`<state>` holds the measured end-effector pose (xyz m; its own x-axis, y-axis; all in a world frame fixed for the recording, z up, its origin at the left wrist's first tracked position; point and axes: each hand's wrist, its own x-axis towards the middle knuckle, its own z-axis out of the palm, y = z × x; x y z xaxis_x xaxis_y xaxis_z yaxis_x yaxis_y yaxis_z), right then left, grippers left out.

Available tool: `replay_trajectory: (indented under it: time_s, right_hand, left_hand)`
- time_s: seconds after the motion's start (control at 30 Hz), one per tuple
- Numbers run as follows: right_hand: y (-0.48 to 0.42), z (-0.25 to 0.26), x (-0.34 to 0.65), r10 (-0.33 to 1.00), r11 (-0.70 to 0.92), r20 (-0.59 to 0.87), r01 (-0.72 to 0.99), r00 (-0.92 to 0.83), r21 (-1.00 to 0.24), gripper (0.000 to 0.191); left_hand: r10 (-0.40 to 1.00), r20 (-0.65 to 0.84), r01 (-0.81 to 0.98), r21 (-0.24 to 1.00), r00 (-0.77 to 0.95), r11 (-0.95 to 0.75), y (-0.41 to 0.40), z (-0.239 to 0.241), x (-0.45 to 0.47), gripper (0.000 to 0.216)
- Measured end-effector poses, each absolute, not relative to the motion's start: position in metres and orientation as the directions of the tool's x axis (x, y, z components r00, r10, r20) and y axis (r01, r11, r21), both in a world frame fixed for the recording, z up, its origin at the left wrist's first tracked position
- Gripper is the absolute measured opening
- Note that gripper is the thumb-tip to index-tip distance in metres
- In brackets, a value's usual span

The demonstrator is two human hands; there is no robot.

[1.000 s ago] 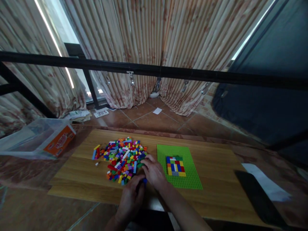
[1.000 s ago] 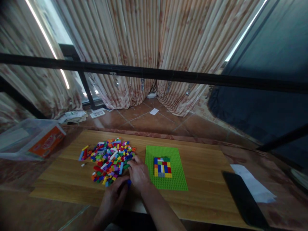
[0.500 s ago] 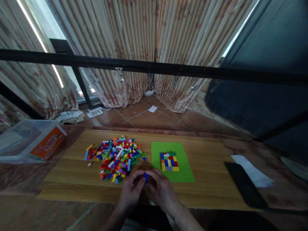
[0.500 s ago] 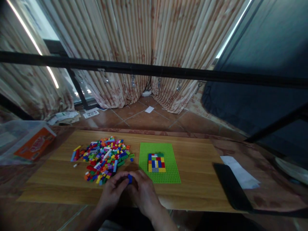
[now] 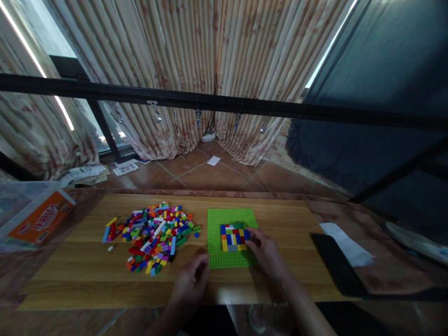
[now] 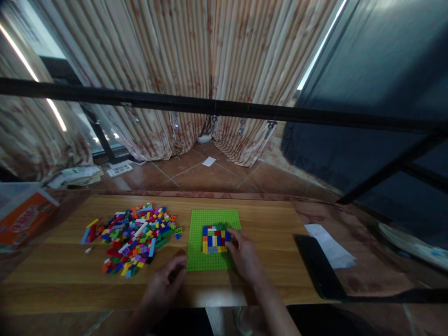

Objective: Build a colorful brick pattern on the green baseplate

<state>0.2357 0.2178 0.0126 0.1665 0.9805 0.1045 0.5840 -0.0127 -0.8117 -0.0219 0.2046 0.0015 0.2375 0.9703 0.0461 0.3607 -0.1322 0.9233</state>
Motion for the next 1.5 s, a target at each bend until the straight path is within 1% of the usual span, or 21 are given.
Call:
replay_trajectory:
  time_s: [0.17, 0.27, 0.47, 0.63, 0.7, 0.8, 0.93, 1.2, 1.37, 1.5]
  right_hand:
    - [0.23, 0.01, 0.234, 0.988, 0.003, 0.099, 0.63, 0.116, -0.777, 0.035]
    - [0.233, 0.008, 0.232, 0.988, 0.003, 0.1, 0.63, 0.12, -0.777, 0.036]
    - [0.232, 0.004, 0.236, 0.98, -0.035, 0.085, 0.571, 0.182, -0.82, 0.038]
    - [0.233, 0.004, 0.238, 0.964, -0.065, 0.078, 0.51, 0.254, -0.858, 0.041]
    - [0.237, 0.004, 0.236, 0.957, -0.103, 0.048, 0.494, 0.285, -0.864, 0.046]
    - [0.245, 0.004, 0.233, 0.946, -0.183, -0.006, 0.521, 0.323, -0.833, 0.05]
    - [0.254, 0.002, 0.234, 0.93, -0.238, -0.021, 0.555, 0.368, -0.797, 0.044]
    - [0.257, -0.001, 0.239, 0.933, -0.243, -0.04, 0.543, 0.357, -0.804, 0.042]
    - [0.257, -0.002, 0.236, 0.935, -0.245, -0.048, 0.546, 0.35, -0.801, 0.036]
    - [0.257, -0.004, 0.233, 0.934, -0.255, -0.053, 0.557, 0.353, -0.79, 0.033]
  left_hand:
    - [0.98, 0.066, 0.393, 0.909, 0.188, -0.137, 0.201, -0.003, -0.02, 0.022]
    - [0.981, 0.067, 0.394, 0.909, 0.183, -0.135, 0.199, -0.004, -0.019, 0.023]
    - [0.972, 0.075, 0.388, 0.908, 0.222, -0.158, 0.2, -0.007, -0.021, 0.023]
    - [0.958, 0.043, 0.455, 0.873, 0.285, -0.174, 0.201, -0.003, -0.024, 0.024]
    - [0.956, 0.03, 0.468, 0.867, 0.293, -0.17, 0.201, -0.001, -0.024, 0.024]
    - [0.952, 0.018, 0.475, 0.863, 0.307, -0.169, 0.201, 0.002, -0.024, 0.024]
    - [0.955, 0.025, 0.489, 0.855, 0.297, -0.174, 0.199, 0.001, -0.024, 0.023]
    - [0.955, 0.065, 0.492, 0.846, 0.289, -0.206, 0.2, -0.005, -0.023, 0.022]
    - [0.956, 0.108, 0.47, 0.852, 0.273, -0.23, 0.2, -0.005, -0.023, 0.022]
    - [0.96, 0.103, 0.467, 0.857, 0.26, -0.219, 0.199, -0.004, -0.023, 0.02]
